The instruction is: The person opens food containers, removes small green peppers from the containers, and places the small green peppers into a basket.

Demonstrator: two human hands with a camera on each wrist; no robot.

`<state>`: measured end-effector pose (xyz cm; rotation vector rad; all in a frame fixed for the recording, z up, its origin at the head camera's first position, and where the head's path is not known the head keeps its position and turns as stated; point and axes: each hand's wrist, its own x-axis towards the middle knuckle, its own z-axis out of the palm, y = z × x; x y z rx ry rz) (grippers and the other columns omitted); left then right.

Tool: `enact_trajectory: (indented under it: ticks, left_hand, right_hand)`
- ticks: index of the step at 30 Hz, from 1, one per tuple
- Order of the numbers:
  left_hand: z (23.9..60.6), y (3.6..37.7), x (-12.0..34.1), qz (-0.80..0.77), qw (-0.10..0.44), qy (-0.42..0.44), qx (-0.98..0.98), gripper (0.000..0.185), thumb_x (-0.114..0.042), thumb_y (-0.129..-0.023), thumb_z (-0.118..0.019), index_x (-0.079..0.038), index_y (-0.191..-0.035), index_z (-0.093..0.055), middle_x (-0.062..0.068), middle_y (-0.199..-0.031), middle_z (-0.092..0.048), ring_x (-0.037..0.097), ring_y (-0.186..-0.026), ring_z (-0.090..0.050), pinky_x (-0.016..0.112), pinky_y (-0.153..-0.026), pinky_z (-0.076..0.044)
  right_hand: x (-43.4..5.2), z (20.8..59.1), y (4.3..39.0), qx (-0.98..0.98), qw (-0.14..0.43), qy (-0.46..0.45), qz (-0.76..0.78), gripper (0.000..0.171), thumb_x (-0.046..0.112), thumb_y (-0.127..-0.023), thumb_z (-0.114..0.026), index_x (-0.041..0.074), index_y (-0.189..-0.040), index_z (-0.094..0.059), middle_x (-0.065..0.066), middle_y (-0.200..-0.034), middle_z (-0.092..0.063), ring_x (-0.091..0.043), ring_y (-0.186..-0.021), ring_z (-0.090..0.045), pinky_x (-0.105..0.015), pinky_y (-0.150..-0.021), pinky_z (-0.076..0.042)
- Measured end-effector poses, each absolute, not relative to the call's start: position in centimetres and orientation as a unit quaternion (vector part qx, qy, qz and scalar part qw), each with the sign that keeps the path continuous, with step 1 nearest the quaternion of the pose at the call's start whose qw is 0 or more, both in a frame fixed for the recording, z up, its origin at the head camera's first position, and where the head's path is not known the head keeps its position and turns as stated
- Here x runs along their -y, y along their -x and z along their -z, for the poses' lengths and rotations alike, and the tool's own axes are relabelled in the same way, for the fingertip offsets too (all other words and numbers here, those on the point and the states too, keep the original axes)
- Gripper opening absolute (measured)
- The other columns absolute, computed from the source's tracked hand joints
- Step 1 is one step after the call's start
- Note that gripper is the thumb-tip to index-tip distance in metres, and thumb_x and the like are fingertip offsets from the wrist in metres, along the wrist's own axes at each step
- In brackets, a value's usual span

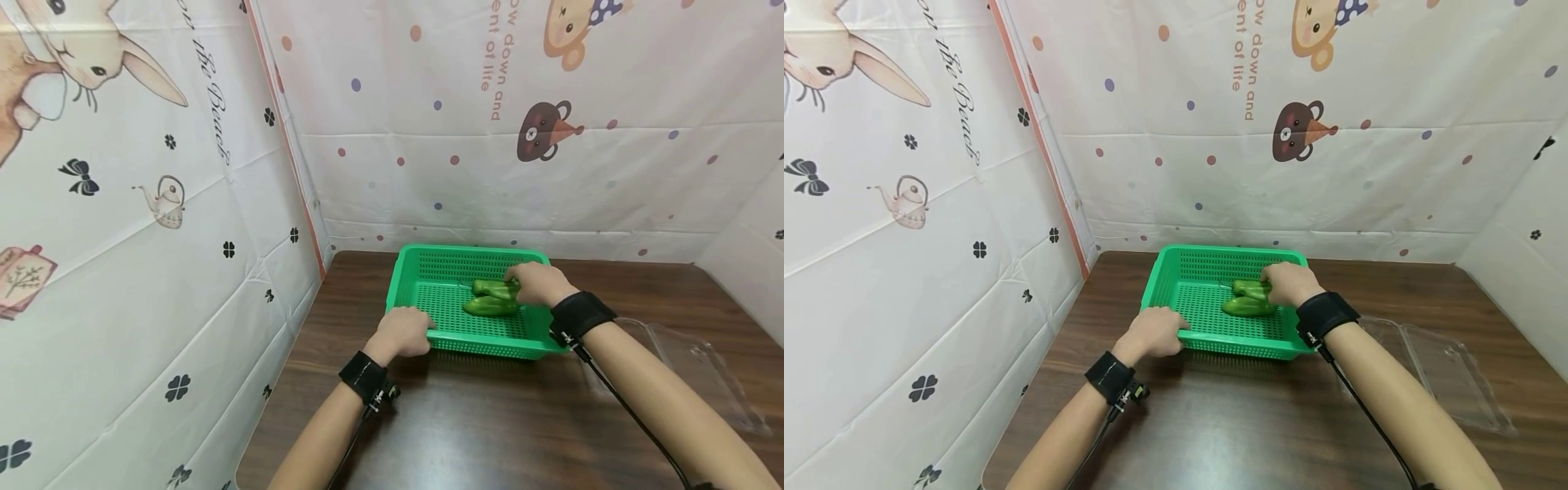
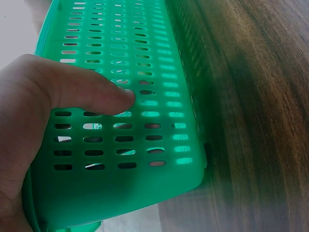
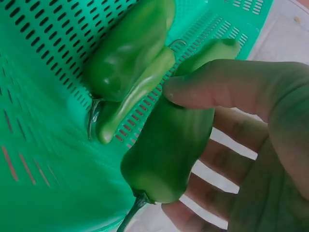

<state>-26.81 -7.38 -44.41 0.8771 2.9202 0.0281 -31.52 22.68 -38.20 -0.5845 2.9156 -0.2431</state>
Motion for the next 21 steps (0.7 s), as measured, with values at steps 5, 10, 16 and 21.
enact_trajectory:
  ticks: [5, 10, 16, 21]
  left_hand:
    - [44.6, 26.8, 7.4, -0.008, 0.048, -0.287, -0.957, 0.050, -0.018, -0.083, -0.064, -0.034, -0.129, -0.072, -0.007, -0.120, -0.075, 0.010, -0.064, -0.041, 0.027, -0.049, -0.031]
    - [44.6, 26.8, 7.3, -0.008, 0.045, -0.287, -0.957, 0.050, -0.018, -0.082, -0.064, -0.034, -0.129, -0.072, -0.007, -0.117, -0.075, 0.010, -0.062, -0.039, 0.027, -0.049, -0.030]
    - [44.5, 26.8, 7.3, -0.006, 0.038, -0.286, -0.957, 0.048, -0.020, -0.083, -0.065, -0.035, -0.128, -0.072, -0.008, -0.119, -0.075, 0.008, -0.067, -0.050, 0.026, -0.050, -0.038]
    - [44.4, 26.9, 7.3, -0.008, 0.039, -0.286, -0.957, 0.050, -0.018, -0.082, -0.064, -0.035, -0.128, -0.072, -0.008, -0.118, -0.075, 0.009, -0.067, -0.050, 0.026, -0.050, -0.037]
  right_hand:
    - [-22.2, 38.4, 31.6, -0.967, 0.108, 0.219, 0.070, 0.045, -0.004, -0.085, -0.063, 0.003, -0.129, -0.068, -0.026, -0.127, -0.066, -0.022, -0.078, -0.056, -0.034, -0.058, -0.035]
    - [-21.5, 38.4, 31.8, -0.965, 0.124, 0.224, 0.062, 0.043, -0.003, -0.085, -0.064, 0.004, -0.127, -0.070, -0.026, -0.127, -0.066, -0.028, -0.090, -0.061, -0.035, -0.061, -0.038]
    - [-21.0, 38.4, 32.4, -0.964, 0.140, 0.221, 0.050, 0.044, -0.003, -0.085, -0.064, 0.005, -0.128, -0.069, -0.024, -0.130, -0.065, -0.030, -0.099, -0.061, -0.036, -0.064, -0.039]
    - [-20.6, 38.5, 32.9, -0.960, 0.161, 0.223, 0.043, 0.045, -0.002, -0.085, -0.064, 0.004, -0.129, -0.068, -0.024, -0.127, -0.065, -0.030, -0.097, -0.061, -0.037, -0.068, -0.045]
